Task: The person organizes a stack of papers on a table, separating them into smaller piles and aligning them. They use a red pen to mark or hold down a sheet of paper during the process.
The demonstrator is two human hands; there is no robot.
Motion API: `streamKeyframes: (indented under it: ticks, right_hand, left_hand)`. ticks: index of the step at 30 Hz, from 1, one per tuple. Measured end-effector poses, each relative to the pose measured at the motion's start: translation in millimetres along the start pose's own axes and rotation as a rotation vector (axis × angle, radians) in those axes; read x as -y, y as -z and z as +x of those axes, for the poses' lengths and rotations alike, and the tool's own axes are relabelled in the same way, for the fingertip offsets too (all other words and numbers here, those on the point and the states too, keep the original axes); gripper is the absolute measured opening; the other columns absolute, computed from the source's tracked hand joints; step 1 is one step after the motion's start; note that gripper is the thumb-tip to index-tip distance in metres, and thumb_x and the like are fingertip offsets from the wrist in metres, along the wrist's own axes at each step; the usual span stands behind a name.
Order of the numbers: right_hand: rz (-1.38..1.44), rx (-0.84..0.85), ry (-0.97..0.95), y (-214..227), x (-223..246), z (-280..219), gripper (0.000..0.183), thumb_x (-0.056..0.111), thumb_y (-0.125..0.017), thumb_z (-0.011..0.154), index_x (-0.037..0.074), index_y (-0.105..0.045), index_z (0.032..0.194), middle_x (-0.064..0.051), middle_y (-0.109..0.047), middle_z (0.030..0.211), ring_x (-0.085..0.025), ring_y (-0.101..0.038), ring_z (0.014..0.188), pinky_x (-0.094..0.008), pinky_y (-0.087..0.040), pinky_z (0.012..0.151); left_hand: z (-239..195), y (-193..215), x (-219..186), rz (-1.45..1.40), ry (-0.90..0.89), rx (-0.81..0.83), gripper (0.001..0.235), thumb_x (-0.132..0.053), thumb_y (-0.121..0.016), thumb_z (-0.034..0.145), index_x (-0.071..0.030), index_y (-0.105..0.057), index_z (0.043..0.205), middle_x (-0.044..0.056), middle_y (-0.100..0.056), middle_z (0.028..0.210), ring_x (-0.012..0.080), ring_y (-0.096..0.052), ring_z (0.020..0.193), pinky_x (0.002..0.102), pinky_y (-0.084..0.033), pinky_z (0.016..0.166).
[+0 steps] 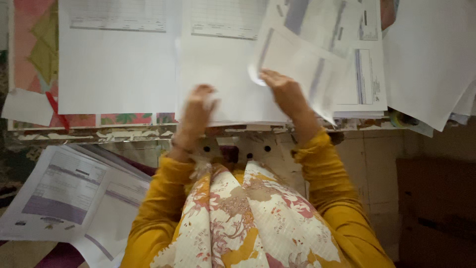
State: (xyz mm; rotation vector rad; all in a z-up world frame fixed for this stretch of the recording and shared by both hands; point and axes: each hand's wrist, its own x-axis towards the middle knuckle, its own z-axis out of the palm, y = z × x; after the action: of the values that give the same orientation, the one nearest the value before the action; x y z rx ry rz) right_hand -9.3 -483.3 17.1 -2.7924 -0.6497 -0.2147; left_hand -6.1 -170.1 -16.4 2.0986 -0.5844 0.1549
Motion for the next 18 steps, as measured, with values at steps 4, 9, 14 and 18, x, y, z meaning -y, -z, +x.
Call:
streamKeyframes:
  ticks: [4,9,14,18]
  right_hand:
    - [0.029,0.036,0.075,-35.8,69.7,45.7,0.04,-0.003,-0.052,0.096,0.01,-0.068,0.131,-0.017,-0.072,0.131,-0.035,-0.072,0.115,-0.045,-0.058,0.091]
    - [-0.261,0.069,0.182,-63.5,145.5,80.8,0.03,0.011,-0.062,0.094,0.015,-0.07,0.122,-0.012,-0.075,0.127,-0.028,-0.075,0.111,-0.041,-0.061,0.084]
    - [-0.272,0.089,0.144,-78.3,169.6,73.2,0.032,0.016,-0.065,0.095,0.011,-0.068,0.127,-0.017,-0.071,0.132,-0.034,-0.07,0.119,-0.048,-0.058,0.091]
    - [-0.056,0.133,0.116,-74.6,165.9,57.4,0.075,0.052,-0.079,0.087,0.008,-0.055,0.143,-0.024,-0.06,0.145,-0.043,-0.059,0.134,-0.056,-0.051,0.105]
  left_hand:
    - [-31.4,102.0,45.2,0.325,0.195,0.047,0.056,-0.037,-0.092,0.078,-0.012,-0.066,0.12,0.012,-0.055,0.121,0.0402,-0.06,0.113,0.05,-0.048,0.099]
    - [-53.6,124.4,62.7,0.557,0.235,0.16,0.075,-0.03,-0.1,0.048,-0.014,-0.065,0.113,0.01,-0.052,0.128,0.0423,-0.06,0.11,0.057,-0.051,0.084]
    - [-52.6,132.0,74.5,0.476,0.225,0.117,0.052,-0.024,-0.096,0.062,-0.02,-0.066,0.104,0.002,-0.057,0.124,0.0361,-0.062,0.109,0.051,-0.05,0.086]
    - [-50.6,134.5,78.5,0.492,0.159,0.131,0.049,-0.031,-0.095,0.064,-0.023,-0.068,0.105,0.002,-0.06,0.125,0.036,-0.066,0.108,0.05,-0.052,0.085]
